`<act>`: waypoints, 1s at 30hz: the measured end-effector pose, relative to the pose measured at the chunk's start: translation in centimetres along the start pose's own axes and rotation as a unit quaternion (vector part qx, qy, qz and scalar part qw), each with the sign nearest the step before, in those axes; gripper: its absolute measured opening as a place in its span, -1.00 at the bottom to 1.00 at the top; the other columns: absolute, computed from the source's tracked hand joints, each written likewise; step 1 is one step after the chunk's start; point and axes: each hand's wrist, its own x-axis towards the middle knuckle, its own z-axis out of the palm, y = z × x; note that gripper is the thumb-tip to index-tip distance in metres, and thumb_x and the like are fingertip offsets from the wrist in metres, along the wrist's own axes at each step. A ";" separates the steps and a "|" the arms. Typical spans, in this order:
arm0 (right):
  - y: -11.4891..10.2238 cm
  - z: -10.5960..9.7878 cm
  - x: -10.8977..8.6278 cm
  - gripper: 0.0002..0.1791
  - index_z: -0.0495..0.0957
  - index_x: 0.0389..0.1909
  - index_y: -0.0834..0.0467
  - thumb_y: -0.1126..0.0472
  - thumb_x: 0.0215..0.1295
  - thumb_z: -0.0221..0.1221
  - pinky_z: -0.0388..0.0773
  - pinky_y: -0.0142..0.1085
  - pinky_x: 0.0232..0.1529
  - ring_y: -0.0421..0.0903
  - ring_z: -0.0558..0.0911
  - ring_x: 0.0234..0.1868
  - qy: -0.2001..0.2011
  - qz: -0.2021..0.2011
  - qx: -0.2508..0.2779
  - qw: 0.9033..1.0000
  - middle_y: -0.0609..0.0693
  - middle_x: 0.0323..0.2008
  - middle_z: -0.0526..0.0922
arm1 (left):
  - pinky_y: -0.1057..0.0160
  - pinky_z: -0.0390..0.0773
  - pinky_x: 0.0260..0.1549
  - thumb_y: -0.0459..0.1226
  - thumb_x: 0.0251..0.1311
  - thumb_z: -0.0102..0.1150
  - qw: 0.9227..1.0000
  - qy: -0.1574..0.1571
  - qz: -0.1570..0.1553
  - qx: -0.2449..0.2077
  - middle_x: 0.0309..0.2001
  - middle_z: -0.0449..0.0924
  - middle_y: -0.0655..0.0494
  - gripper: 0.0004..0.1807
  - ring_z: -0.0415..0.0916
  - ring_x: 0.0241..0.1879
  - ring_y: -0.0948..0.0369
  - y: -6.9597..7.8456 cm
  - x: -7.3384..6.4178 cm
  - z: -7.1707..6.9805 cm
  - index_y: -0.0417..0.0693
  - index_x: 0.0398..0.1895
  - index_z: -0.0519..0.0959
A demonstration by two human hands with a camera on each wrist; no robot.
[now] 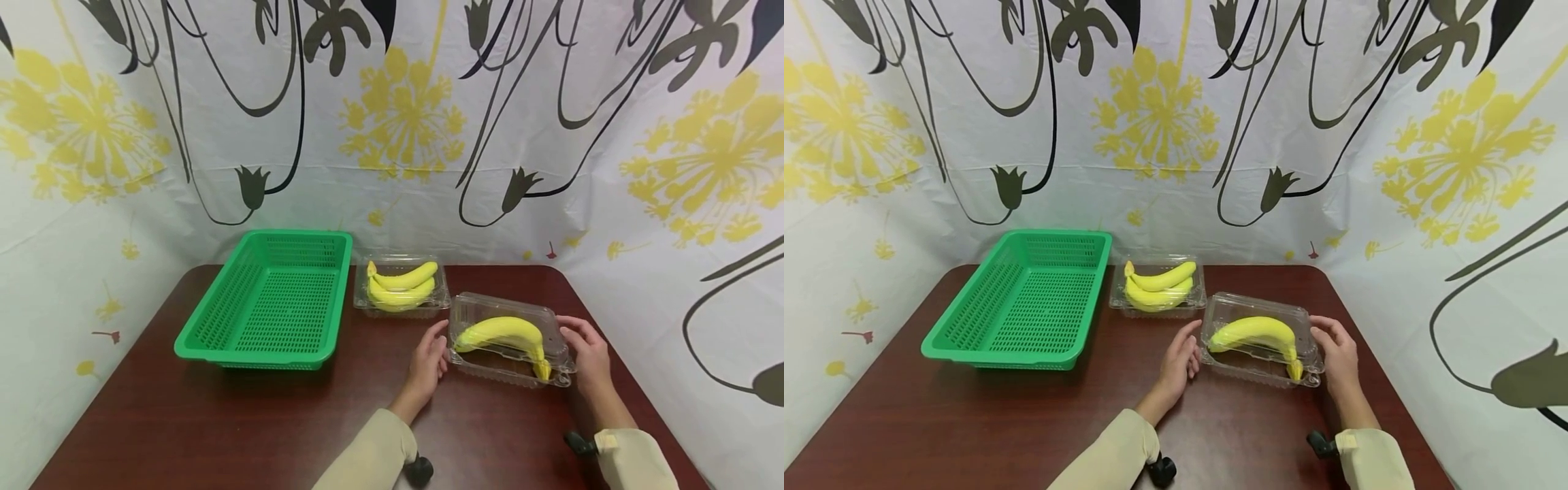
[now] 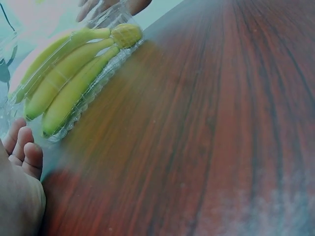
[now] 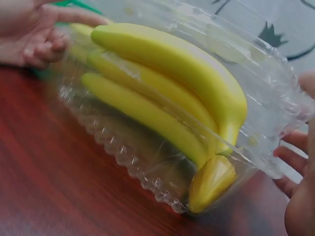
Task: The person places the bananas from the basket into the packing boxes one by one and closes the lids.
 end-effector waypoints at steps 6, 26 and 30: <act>-1.8 -0.2 -0.5 -0.58 0.46 0.19 0.32 0.25 0.35 0.16 0.11 0.18 0.25 0.18 0.15 0.37 -0.109 -0.146 -0.208 0.961 0.29 0.34 0.28 | 0.41 0.29 -0.72 -0.35 0.44 -0.08 1.000 0.002 -0.016 0.001 -0.43 0.39 -0.56 -0.57 0.29 -0.64 0.15 2.1 -0.6 0.1 -0.26 0.33 0.35; -1.5 0.9 -2.0 -0.60 0.51 0.16 0.26 0.27 0.31 0.16 0.19 0.20 0.16 0.30 0.21 0.33 -0.052 -0.136 -0.238 0.960 0.26 0.34 0.30 | 0.39 0.33 -0.72 -0.52 0.17 0.02 0.999 0.018 -0.026 -0.021 -0.45 0.47 -0.49 -0.55 0.32 -0.69 0.26 -1.5 0.5 0.3 -0.18 0.16 0.49; -1.1 1.8 -3.2 -0.56 0.46 0.18 0.24 0.14 0.35 0.19 0.36 -0.20 0.00 0.15 0.44 0.14 0.040 -0.076 -0.241 0.967 0.24 0.18 0.45 | 0.39 0.35 -0.71 -0.53 0.10 0.04 0.999 0.025 -0.029 -0.024 -0.46 0.48 -0.45 -0.56 0.35 -0.69 0.27 -1.8 0.6 0.3 -0.14 0.08 0.51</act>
